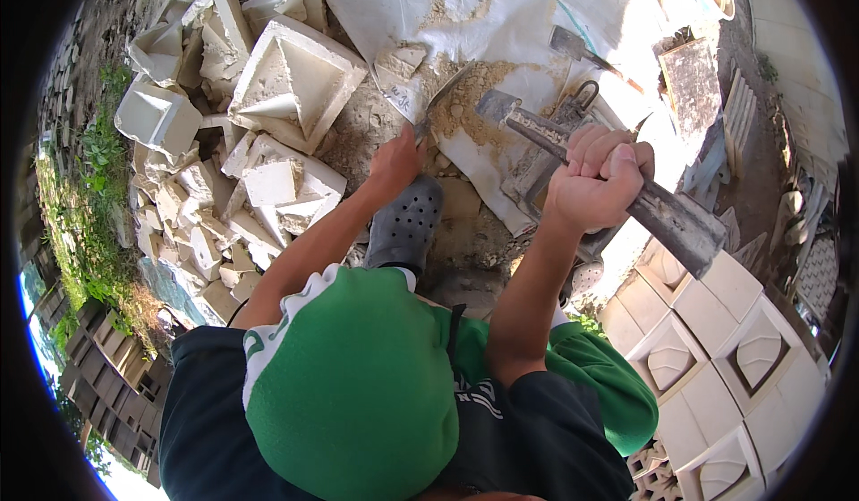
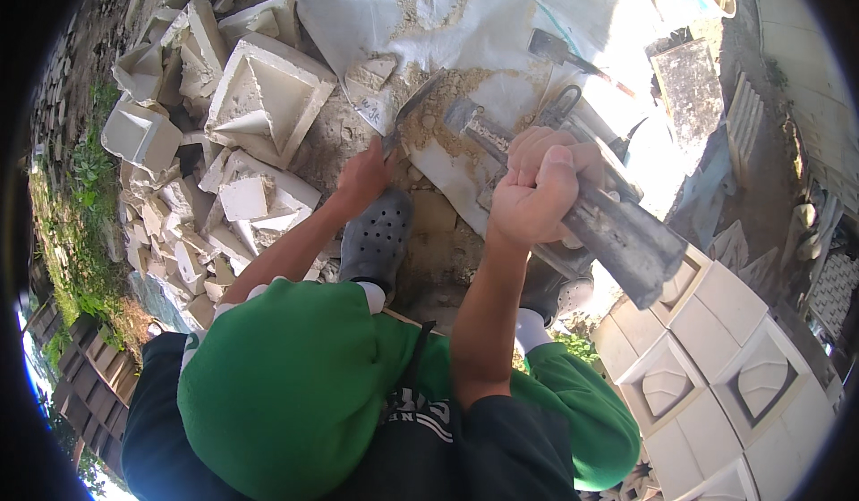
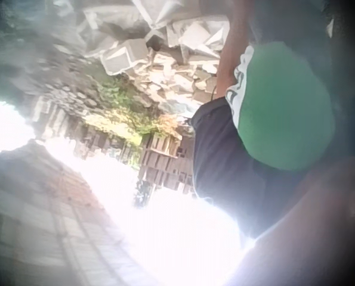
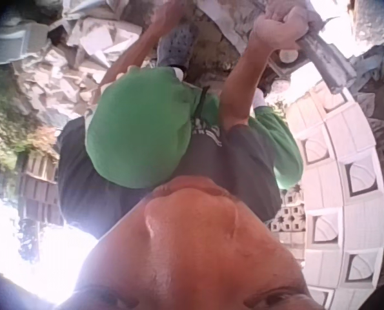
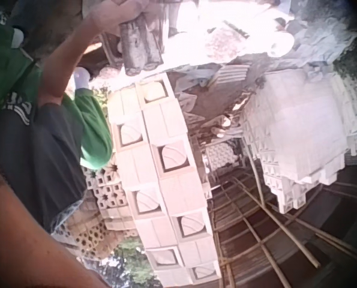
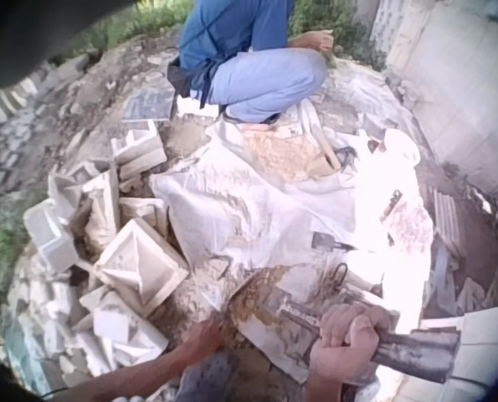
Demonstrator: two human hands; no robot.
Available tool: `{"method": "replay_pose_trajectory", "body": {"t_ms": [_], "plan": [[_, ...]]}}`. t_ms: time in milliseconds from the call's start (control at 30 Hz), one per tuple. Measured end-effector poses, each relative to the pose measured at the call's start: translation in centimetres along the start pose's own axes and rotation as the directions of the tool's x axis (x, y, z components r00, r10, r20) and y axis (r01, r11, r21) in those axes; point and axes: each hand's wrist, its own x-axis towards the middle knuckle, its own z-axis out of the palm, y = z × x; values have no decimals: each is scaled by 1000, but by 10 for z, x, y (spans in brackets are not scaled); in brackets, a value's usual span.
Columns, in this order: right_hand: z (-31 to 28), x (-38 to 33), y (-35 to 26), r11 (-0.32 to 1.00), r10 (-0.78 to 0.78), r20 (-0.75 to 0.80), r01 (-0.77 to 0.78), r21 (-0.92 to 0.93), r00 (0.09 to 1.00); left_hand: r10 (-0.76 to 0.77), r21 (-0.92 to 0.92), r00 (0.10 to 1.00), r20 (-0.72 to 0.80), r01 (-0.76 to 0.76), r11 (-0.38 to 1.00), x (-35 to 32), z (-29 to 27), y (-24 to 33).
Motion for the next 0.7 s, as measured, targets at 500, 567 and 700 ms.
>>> {"method": "replay_pose_trajectory", "body": {"t_ms": [500, 567, 700], "plan": [[-22, -10, 63, 993, 91, -65, -96, -72, 994, 14, 9, 1000, 14, -14, 1000, 2, 7, 0], [-19, -2, 68, 987, 139, -33, -141, -80, 990, 16, -5, 1000, -2, -17, 1000, 7, 3, -2], [-14, 8, 26, 984, 175, -41, -176, -27, 984, 1, 26, 1000, 10, -1, 1000, 4, 0, -3]]}}
